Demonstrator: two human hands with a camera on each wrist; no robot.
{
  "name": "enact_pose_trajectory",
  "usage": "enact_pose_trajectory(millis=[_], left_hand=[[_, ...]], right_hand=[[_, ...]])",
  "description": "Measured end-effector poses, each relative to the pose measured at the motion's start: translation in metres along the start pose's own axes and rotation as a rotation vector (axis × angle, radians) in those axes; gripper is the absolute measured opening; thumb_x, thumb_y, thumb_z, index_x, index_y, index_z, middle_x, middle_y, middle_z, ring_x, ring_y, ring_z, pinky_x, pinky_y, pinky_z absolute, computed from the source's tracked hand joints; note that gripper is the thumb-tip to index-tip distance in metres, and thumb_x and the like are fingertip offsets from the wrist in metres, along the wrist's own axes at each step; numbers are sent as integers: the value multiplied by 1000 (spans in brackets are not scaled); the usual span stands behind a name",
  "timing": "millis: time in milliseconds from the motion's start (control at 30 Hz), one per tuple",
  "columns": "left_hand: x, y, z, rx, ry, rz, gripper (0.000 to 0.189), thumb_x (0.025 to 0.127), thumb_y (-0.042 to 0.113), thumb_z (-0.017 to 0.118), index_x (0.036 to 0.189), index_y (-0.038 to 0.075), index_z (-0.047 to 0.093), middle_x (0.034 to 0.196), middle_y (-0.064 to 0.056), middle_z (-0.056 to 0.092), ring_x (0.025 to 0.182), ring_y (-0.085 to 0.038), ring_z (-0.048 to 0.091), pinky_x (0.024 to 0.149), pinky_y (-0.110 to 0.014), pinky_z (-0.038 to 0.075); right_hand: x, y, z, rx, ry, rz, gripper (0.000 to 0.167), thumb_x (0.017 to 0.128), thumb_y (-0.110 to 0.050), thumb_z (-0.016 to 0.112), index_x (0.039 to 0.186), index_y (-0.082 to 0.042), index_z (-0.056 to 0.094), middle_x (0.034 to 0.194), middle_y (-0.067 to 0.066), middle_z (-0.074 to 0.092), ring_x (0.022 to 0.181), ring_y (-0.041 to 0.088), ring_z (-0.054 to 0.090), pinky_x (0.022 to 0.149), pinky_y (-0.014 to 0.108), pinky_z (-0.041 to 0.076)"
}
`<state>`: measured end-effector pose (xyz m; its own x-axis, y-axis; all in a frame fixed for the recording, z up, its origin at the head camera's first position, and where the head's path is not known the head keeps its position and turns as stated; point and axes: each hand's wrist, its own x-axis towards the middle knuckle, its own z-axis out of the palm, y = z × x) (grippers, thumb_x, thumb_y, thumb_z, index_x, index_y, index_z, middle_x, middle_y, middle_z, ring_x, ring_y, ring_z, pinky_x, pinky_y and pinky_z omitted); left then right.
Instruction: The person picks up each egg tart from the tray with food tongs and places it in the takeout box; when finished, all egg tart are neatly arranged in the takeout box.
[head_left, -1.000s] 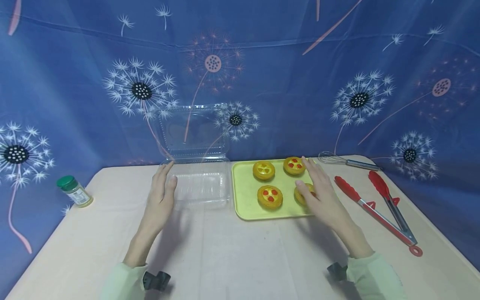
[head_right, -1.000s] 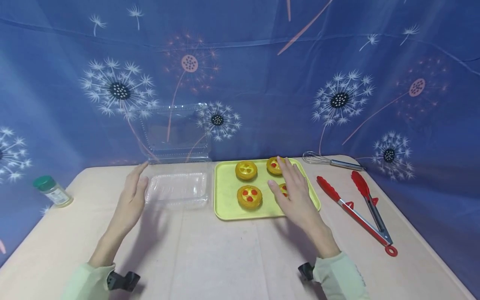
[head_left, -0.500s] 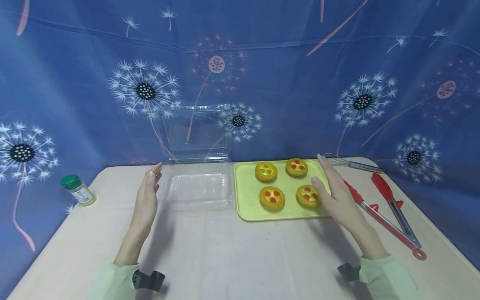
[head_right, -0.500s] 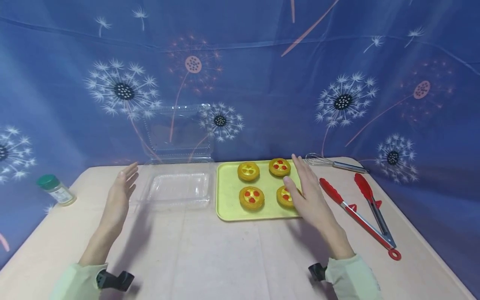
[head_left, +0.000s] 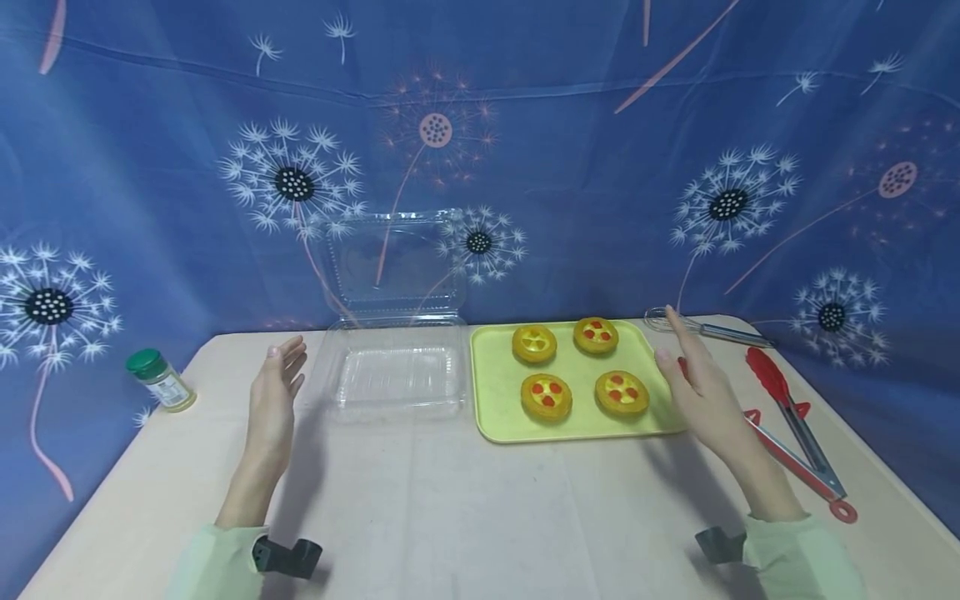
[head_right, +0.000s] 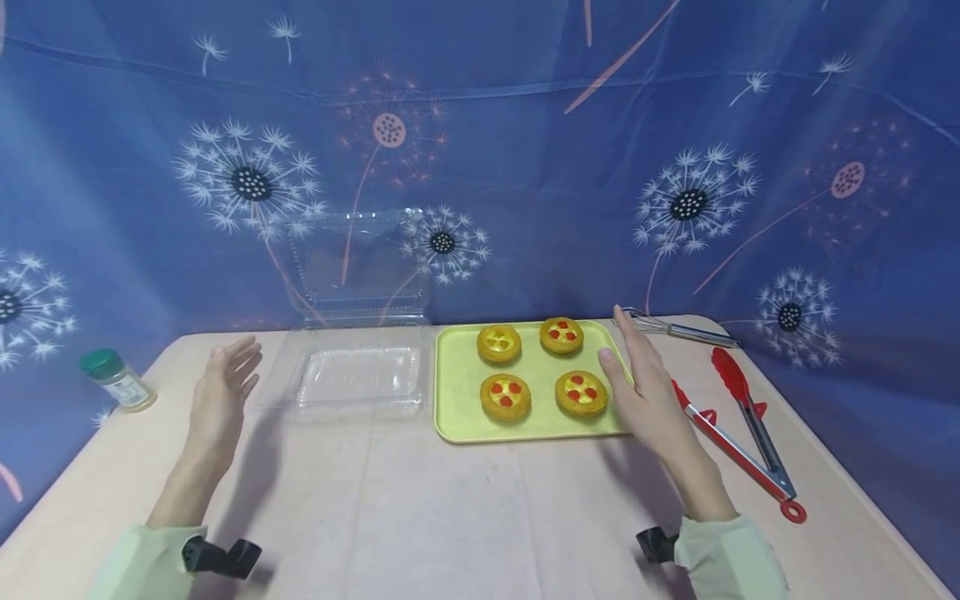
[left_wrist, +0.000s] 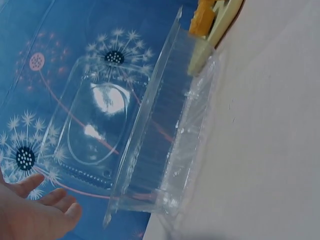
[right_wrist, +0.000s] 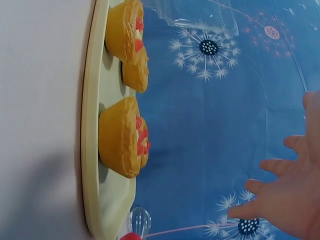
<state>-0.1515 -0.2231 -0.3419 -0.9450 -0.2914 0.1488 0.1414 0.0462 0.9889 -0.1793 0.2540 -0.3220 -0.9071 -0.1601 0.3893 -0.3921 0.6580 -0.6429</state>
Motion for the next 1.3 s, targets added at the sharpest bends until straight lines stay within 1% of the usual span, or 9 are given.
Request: enact_pose_trajectory(millis=[200,467,733,867,967,1067,1133,1200,1300], left_hand=[[2,-6,-6,25,16,-18,61,107,41,26,150,-3,28,157,-19,29,146,-30,24,124,-41,20],[1,-18,-18,173,-11,-68,63,105,42,36,150,-2,29,155,-21,29,144,-35,26,121,-49,25],[3,-26,-27,265,-122,-117,63,106,34,40,152,-5,21,155,-26,26,142,-41,28,119,-51,28],[5,-30,-28,295,-127,-164,60,106,29,41,151,-6,23,154,-27,28,141,-40,29,119,-48,29],[6,-32,-28,301,-118,-182,57,105,25,42,150,-7,26,153,-27,32,140,-36,34,115,-30,38],[8,-35,-28,304,-106,-170,53,105,20,44,147,-10,30,147,-30,39,123,-13,54,99,-10,45],[9,-38,-28,303,-101,-163,52,105,19,44,145,-12,33,144,-31,43,106,4,57,88,-2,45],[10,-40,-27,291,-100,-171,50,105,18,44,144,-13,34,141,-32,45,91,17,52,90,-4,47],[12,-42,-27,243,-108,-207,50,105,15,42,145,-12,31,142,-31,43,91,18,54,92,-8,47]], right_hand=[[-2,4,-6,12,4,13,59,106,-26,40,157,-31,10,163,13,13,146,43,9,111,75,9],[-6,10,-12,20,-10,42,59,107,-29,38,157,-33,7,163,14,10,144,49,12,107,79,10],[-9,17,-22,2,-12,74,62,107,-30,37,158,-30,2,162,21,7,144,50,6,102,83,10],[-11,18,-25,18,-17,86,62,107,-30,37,157,-31,2,163,20,6,144,50,5,101,84,9],[-12,19,-28,26,-25,98,62,107,-30,36,157,-31,0,163,17,3,144,50,3,100,84,8],[-14,21,-32,38,-38,106,62,107,-30,35,157,-31,-2,164,15,0,144,50,2,100,84,7],[-15,22,-33,44,-44,108,62,107,-30,35,156,-33,-3,164,14,-1,144,49,1,101,84,7],[-15,24,-34,52,-47,104,62,107,-29,35,156,-33,-4,164,13,-2,145,48,0,102,83,6],[-15,27,-35,47,-49,104,62,107,-28,34,156,-33,-4,164,12,-2,144,48,0,101,83,7]])
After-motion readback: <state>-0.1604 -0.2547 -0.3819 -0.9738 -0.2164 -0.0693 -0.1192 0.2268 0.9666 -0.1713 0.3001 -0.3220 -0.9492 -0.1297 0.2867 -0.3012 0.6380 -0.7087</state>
